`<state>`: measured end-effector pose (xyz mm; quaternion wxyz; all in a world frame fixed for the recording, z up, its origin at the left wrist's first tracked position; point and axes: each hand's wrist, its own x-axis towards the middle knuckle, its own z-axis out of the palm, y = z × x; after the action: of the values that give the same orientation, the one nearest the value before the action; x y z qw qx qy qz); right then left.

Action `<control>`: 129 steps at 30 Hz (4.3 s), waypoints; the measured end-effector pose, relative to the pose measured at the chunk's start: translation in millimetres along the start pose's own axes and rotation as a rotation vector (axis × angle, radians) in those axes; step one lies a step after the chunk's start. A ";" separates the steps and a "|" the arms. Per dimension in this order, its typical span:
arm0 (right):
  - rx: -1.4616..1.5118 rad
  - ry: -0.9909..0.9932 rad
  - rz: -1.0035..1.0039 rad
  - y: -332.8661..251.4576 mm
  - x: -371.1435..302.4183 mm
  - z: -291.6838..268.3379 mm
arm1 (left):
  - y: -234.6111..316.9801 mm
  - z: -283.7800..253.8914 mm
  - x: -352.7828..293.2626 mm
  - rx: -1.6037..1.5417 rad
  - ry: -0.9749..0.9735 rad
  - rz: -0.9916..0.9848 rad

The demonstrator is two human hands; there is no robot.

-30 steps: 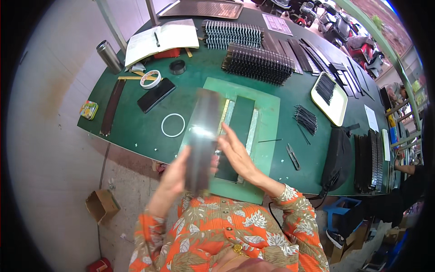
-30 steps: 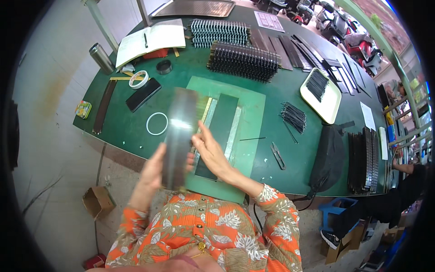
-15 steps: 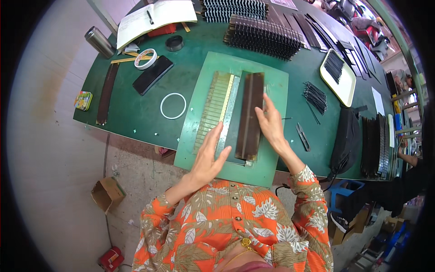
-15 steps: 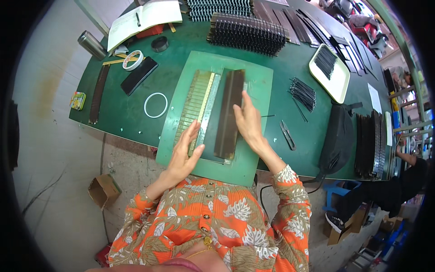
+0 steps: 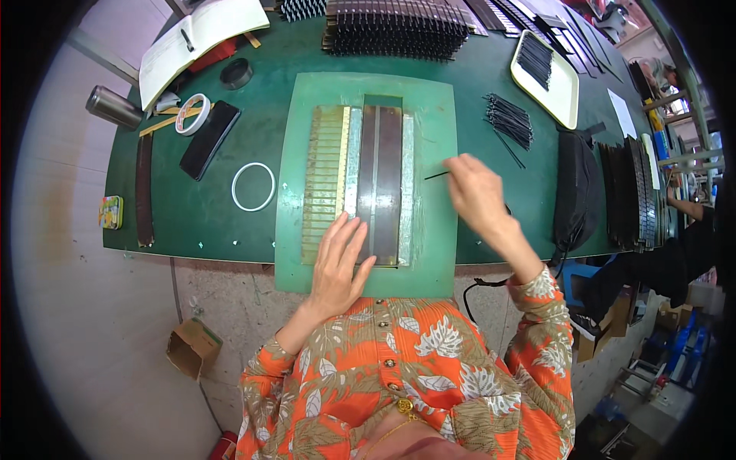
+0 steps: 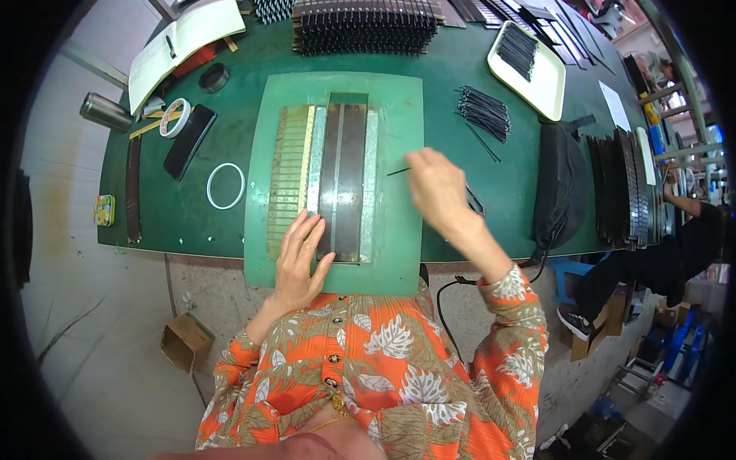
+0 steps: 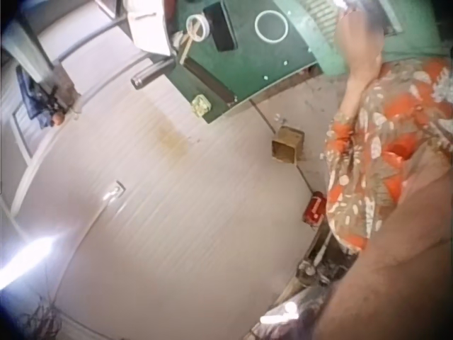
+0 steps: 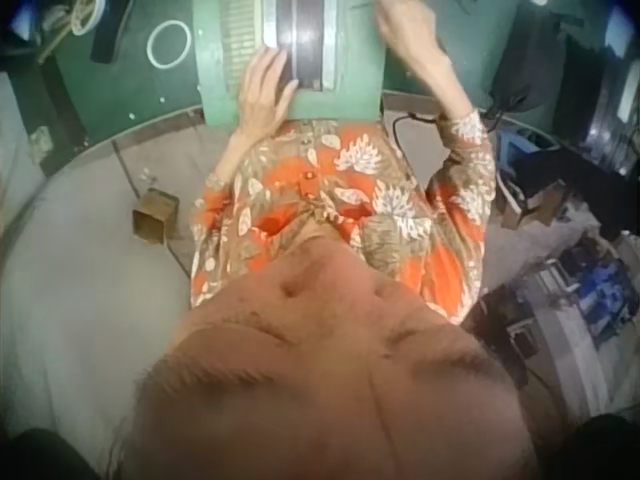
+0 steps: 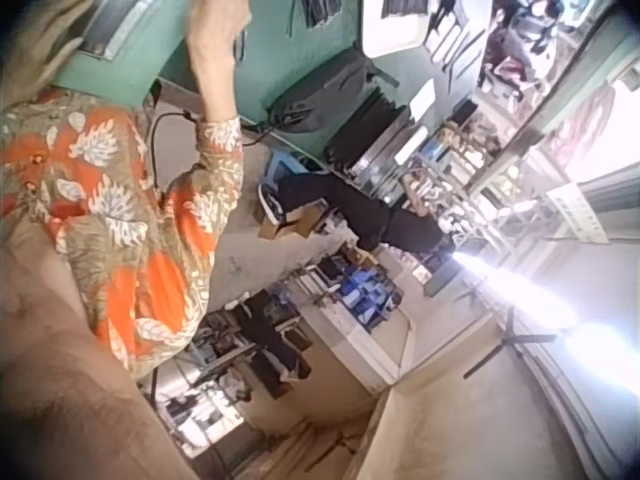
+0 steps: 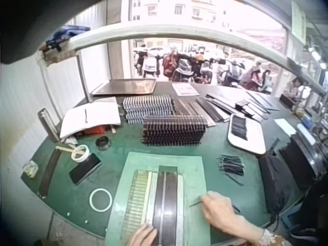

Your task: Assembling small electronic components onto a tray fixture at a workbench.

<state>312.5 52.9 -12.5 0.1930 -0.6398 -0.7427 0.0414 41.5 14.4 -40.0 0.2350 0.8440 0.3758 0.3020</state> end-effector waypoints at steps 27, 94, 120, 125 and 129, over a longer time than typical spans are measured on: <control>-0.488 0.013 0.321 119.5 29.7 -19.4 | 8.6 -7.0 11.0 0.015 -0.094 0.001; 1.459 -0.197 0.556 -55.4 6.4 23.4 | 33.8 33.2 78.5 0.020 -0.338 -0.478; 1.256 -0.603 0.408 -36.4 -0.8 7.8 | -1.4 2.7 113.5 -1.106 -0.128 -0.592; 1.540 -0.319 0.521 -40.6 -0.9 19.9 | 0.1 2.0 107.1 -1.111 -0.027 -0.604; 1.750 -0.127 0.873 -68.8 13.2 9.7 | 8.0 20.1 96.3 -0.809 0.058 -0.293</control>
<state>243.5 55.2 2.9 0.5265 -0.4859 -0.1566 0.6798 110.8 81.0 -17.1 0.5767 0.6128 0.3496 0.4119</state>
